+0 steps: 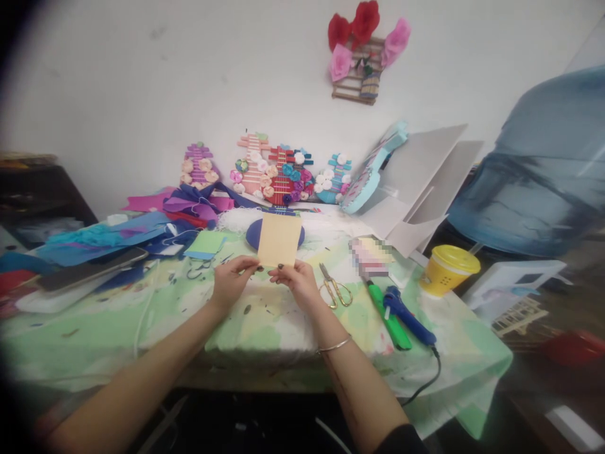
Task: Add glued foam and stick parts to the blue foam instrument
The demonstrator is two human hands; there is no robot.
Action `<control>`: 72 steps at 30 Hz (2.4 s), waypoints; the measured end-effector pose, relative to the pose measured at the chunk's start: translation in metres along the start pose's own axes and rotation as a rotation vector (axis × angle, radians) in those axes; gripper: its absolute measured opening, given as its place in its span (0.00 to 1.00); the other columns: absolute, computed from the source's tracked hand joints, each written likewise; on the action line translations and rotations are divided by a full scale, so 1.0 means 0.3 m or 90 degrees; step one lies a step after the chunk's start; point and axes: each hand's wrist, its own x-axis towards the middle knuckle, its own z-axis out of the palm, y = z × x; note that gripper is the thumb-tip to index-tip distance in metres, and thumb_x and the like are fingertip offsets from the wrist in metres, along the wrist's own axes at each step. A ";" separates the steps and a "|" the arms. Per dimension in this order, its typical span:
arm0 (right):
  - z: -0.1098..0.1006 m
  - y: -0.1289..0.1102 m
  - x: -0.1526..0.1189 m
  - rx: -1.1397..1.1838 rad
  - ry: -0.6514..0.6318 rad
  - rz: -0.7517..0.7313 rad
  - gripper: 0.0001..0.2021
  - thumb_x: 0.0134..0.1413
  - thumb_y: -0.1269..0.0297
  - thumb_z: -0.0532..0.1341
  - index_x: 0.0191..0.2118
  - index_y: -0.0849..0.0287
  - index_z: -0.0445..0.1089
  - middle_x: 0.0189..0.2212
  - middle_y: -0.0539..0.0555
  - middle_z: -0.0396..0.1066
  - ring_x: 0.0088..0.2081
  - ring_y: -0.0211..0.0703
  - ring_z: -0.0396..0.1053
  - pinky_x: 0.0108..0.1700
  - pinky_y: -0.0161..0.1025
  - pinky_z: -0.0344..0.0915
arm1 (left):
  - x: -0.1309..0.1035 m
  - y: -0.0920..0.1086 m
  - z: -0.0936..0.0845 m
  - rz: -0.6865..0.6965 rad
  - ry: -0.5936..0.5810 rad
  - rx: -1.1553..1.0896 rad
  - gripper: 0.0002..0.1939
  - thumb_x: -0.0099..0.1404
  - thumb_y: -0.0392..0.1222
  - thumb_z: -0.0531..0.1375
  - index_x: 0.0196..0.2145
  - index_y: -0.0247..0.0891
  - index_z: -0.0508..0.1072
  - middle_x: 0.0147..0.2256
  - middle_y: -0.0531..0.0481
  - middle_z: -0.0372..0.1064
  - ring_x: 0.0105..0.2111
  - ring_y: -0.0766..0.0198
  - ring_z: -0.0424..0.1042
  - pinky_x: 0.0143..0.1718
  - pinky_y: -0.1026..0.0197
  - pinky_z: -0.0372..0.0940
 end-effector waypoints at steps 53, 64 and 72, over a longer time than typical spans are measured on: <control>-0.013 0.022 0.008 -0.055 -0.018 -0.064 0.13 0.41 0.61 0.68 0.34 0.62 0.72 0.26 0.55 0.76 0.26 0.41 0.73 0.32 0.39 0.67 | 0.015 0.012 0.012 -0.334 -0.118 -0.486 0.03 0.48 0.34 0.59 0.25 0.35 0.68 0.20 0.52 0.69 0.20 0.69 0.65 0.27 0.64 0.58; -0.001 0.025 0.006 -0.123 -0.045 -0.056 0.14 0.41 0.60 0.67 0.34 0.63 0.71 0.26 0.56 0.77 0.26 0.41 0.73 0.31 0.38 0.66 | 0.012 -0.011 0.028 -0.309 -0.056 -0.477 0.07 0.44 0.29 0.54 0.16 0.37 0.59 0.14 0.59 0.53 0.16 0.73 0.51 0.20 0.65 0.46; -0.004 0.018 0.012 -0.031 0.017 -0.029 0.11 0.40 0.64 0.67 0.31 0.63 0.72 0.26 0.56 0.76 0.26 0.40 0.73 0.32 0.37 0.67 | 0.014 0.007 0.024 -0.328 -0.068 -0.503 0.06 0.46 0.33 0.60 0.26 0.34 0.70 0.20 0.54 0.67 0.22 0.70 0.62 0.27 0.65 0.56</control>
